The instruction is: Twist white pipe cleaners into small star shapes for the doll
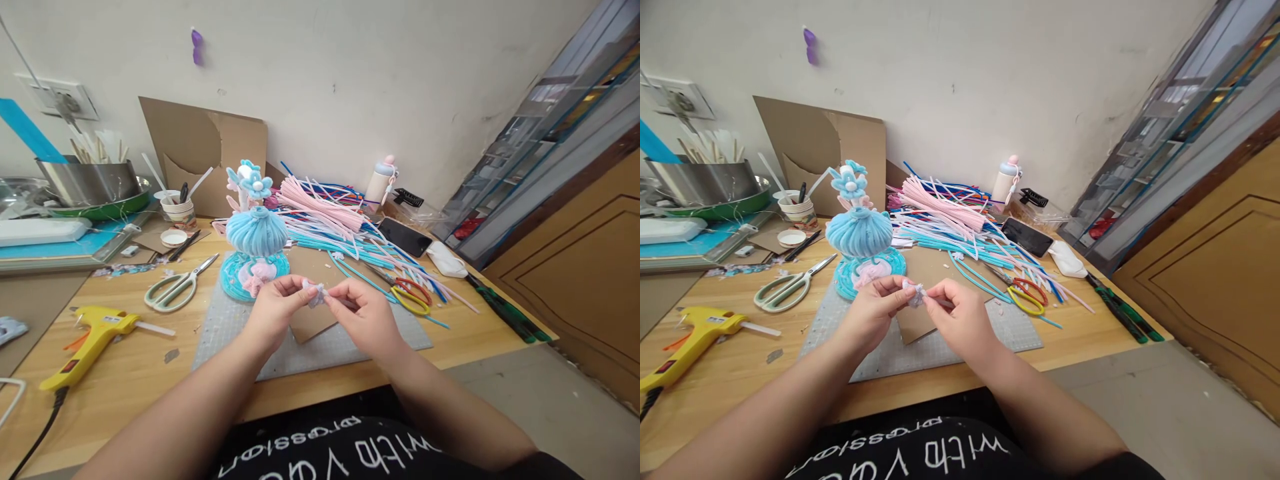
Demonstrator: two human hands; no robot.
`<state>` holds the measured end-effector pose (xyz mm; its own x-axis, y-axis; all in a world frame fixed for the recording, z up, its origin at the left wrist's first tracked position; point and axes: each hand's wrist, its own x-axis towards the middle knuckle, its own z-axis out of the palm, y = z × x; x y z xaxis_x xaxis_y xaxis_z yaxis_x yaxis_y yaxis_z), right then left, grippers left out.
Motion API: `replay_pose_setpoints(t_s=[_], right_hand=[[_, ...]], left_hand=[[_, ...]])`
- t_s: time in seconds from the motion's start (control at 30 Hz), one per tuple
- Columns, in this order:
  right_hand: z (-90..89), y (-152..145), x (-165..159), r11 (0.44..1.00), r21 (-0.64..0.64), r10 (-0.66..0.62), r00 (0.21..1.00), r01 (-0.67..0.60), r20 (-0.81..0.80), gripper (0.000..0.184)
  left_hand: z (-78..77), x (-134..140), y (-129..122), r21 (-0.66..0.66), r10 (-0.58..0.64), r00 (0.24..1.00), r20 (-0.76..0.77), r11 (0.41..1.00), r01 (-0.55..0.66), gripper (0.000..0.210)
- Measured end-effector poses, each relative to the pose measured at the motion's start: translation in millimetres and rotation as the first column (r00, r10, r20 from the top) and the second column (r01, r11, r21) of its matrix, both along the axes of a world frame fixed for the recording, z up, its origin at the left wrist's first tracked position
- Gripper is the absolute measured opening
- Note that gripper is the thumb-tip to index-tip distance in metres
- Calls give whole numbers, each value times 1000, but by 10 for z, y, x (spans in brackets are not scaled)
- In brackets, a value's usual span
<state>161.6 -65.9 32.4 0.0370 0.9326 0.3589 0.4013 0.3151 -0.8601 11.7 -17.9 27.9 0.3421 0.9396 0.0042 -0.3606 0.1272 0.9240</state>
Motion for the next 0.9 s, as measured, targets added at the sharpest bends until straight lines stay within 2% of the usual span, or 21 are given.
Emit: replay_pose_setpoints(t_s=[0.03, 0.1, 0.17, 0.2, 0.27, 0.3, 0.33, 0.4, 0.43, 0.47, 0.53, 0.6, 0.67, 0.8, 0.9], right_hand=[[21, -25, 10, 998, 62, -13, 991, 5, 133, 8], [94, -66, 45, 983, 177, -31, 921, -42, 387, 13], [199, -75, 101, 968, 213, -2, 845, -132, 535, 16], [255, -63, 135, 967, 189, 38, 826, -173, 563, 16], [350, -8, 204, 967, 70, 176, 837, -246, 518, 12], [381, 33, 233, 957, -18, 268, 858, -290, 438, 8], [397, 77, 255, 932, -103, 362, 877, -347, 317, 4], [383, 162, 264, 840, -223, 518, 853, -495, 59, 5], [356, 195, 251, 804, -230, 552, 832, -548, -55, 7], [318, 219, 228, 791, -209, 557, 818, -575, -142, 9], [226, 236, 164, 835, -106, 502, 827, -539, -252, 13], [140, 220, 107, 889, 4, 441, 852, -458, -283, 15], [84, 189, 88, 912, 96, 410, 877, -399, -250, 13], [65, 130, 168, 909, 210, 378, 925, -361, -46, 8], [72, 99, 217, 910, 197, 369, 929, -364, 11, 10]], left_hand=[[4, 3, -3, 15, 11, 1000, -21, 1000, -11, 22], [10, 0, -8, 72, 23, 994, -105, 997, -15, 22], [16, -19, -9, 146, 0, 974, -228, 989, 34, 21], [21, -34, -8, 178, -26, 956, -292, 981, 81, 19], [36, -69, -5, 196, -123, 914, -386, 958, 211, 17], [46, -86, -4, 169, -199, 895, -400, 943, 286, 17], [57, -101, -4, 128, -285, 876, -388, 925, 358, 17], [74, -120, -2, 45, -423, 852, -309, 888, 457, 19], [79, -124, -1, 17, -460, 852, -252, 878, 479, 19], [78, -125, 1, -3, -472, 861, -192, 877, 480, 19], [64, -120, 5, -33, -457, 887, -64, 889, 456, 20], [39, -107, 5, -75, -432, 901, 46, 898, 434, 21], [15, -90, -2, -119, -423, 898, 121, 892, 436, 22], [7, -59, -22, -178, -404, 884, 236, 876, 448, 22], [19, -38, -25, -187, -339, 903, 264, 901, 392, 22]])
